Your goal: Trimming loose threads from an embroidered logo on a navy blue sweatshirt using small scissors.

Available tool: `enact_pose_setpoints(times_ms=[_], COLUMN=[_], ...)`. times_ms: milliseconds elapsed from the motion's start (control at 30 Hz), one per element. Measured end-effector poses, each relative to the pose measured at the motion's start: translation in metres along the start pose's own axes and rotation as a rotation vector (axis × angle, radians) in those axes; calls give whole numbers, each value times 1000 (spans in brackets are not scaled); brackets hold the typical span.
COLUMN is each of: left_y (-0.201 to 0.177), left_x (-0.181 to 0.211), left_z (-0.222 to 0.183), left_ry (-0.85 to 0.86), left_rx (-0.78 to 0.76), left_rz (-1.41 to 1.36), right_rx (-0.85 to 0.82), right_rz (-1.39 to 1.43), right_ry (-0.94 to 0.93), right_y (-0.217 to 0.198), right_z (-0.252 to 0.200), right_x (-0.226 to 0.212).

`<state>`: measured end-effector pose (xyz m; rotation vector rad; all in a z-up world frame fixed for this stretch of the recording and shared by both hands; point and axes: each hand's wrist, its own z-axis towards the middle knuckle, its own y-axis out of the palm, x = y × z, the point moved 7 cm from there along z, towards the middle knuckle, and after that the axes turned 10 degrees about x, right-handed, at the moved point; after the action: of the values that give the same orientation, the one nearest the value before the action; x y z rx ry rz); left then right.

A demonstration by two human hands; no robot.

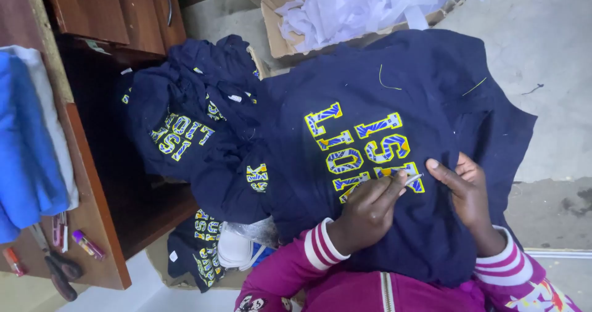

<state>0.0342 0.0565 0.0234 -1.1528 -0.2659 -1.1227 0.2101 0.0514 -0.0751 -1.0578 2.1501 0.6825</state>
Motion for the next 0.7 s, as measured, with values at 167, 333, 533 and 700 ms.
enact_pose_setpoints(times_ms=[167, 333, 533, 700], left_y=[-18, -38, -46, -53], left_x=[-43, -61, -35, -34], left_z=[0, -3, 3, 2], left_ry=[-314, -539, -274, -266], left_rx=[136, 240, 178, 149], left_rz=[-185, -313, -221, -136], right_rx=[-33, -170, -461, -30], right_rz=[-50, -169, -915, -49], right_ry=[128, 388, -595, 694], right_y=[3, 48, -91, -10], right_z=[2, -30, 66, 11], right_x=[-1, -33, 103, 43])
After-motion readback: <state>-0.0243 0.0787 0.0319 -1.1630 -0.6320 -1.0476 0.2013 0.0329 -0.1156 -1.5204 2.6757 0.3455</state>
